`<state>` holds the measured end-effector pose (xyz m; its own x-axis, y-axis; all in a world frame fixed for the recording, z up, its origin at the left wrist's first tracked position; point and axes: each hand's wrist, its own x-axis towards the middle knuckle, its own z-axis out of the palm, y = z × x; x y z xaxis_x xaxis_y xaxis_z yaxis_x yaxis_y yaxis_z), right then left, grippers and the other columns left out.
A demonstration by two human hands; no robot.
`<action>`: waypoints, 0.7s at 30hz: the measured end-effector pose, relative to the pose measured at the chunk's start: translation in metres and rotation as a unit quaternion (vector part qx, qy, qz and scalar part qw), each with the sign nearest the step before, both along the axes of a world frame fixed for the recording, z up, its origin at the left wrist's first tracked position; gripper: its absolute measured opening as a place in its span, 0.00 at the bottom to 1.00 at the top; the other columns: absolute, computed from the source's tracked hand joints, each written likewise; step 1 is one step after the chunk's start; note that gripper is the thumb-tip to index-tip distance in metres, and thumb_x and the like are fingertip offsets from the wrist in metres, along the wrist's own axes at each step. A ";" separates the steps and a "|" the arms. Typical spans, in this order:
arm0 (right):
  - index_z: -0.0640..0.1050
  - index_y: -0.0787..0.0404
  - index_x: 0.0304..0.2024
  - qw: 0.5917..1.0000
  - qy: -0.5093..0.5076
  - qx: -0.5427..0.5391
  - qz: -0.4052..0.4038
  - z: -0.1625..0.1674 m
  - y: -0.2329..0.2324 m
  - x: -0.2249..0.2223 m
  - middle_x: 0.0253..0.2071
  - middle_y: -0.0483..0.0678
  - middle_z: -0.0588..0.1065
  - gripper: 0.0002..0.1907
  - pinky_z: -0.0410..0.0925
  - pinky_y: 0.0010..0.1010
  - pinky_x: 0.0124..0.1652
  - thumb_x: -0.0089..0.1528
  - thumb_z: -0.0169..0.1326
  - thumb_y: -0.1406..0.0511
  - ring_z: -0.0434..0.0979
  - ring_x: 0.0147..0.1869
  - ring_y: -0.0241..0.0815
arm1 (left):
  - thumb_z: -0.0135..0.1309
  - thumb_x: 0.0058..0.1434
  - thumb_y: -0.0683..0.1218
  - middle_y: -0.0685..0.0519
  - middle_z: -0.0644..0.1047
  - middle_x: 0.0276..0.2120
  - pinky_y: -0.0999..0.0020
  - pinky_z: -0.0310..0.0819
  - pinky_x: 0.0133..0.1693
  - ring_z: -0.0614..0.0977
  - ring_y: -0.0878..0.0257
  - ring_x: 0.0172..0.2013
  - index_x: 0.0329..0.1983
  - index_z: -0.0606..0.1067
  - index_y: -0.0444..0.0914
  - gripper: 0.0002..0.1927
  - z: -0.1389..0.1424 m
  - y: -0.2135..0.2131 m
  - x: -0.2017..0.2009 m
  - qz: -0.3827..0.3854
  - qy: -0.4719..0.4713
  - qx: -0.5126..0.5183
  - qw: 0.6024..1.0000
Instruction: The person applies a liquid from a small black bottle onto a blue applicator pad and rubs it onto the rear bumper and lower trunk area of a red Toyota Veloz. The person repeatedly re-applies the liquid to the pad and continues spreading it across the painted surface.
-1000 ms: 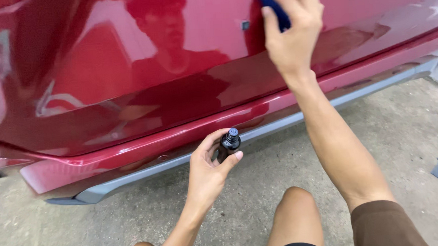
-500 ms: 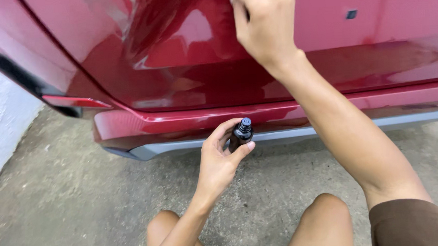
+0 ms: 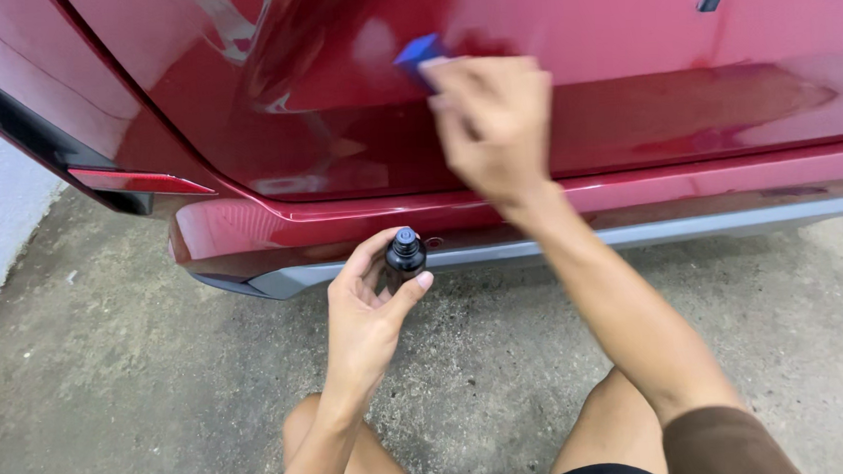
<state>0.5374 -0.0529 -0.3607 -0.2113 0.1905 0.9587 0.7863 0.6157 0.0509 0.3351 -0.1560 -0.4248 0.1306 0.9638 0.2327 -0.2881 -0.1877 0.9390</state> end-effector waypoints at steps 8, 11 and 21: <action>0.80 0.61 0.58 0.983 0.169 -0.004 -0.071 -0.020 -0.017 0.079 0.52 0.52 0.71 0.17 0.64 0.37 0.53 0.67 0.62 0.71 0.70 0.53 0.47 | 0.61 0.56 0.33 0.49 0.78 0.49 0.69 0.78 0.54 0.80 0.65 0.49 0.61 0.72 0.32 0.27 -0.010 0.007 0.009 -0.031 0.019 -0.017 0.999; 0.82 0.61 0.59 0.995 0.016 0.011 -0.099 -0.010 -0.008 0.035 0.54 0.50 0.75 0.17 0.61 0.40 0.54 0.67 0.65 0.73 0.70 0.55 0.49 | 0.61 0.56 0.33 0.50 0.78 0.49 0.69 0.78 0.55 0.79 0.65 0.50 0.61 0.72 0.31 0.27 -0.013 0.006 0.004 -0.031 0.012 -0.018 0.999; 0.80 0.60 0.59 0.956 -0.288 0.058 -0.008 0.009 0.032 -0.124 0.57 0.45 0.75 0.21 0.61 0.36 0.47 0.63 0.56 0.67 0.68 0.48 0.42 | 0.62 0.56 0.33 0.50 0.78 0.49 0.70 0.77 0.51 0.79 0.65 0.49 0.60 0.73 0.31 0.27 -0.030 -0.003 -0.044 0.025 -0.009 -0.040 0.999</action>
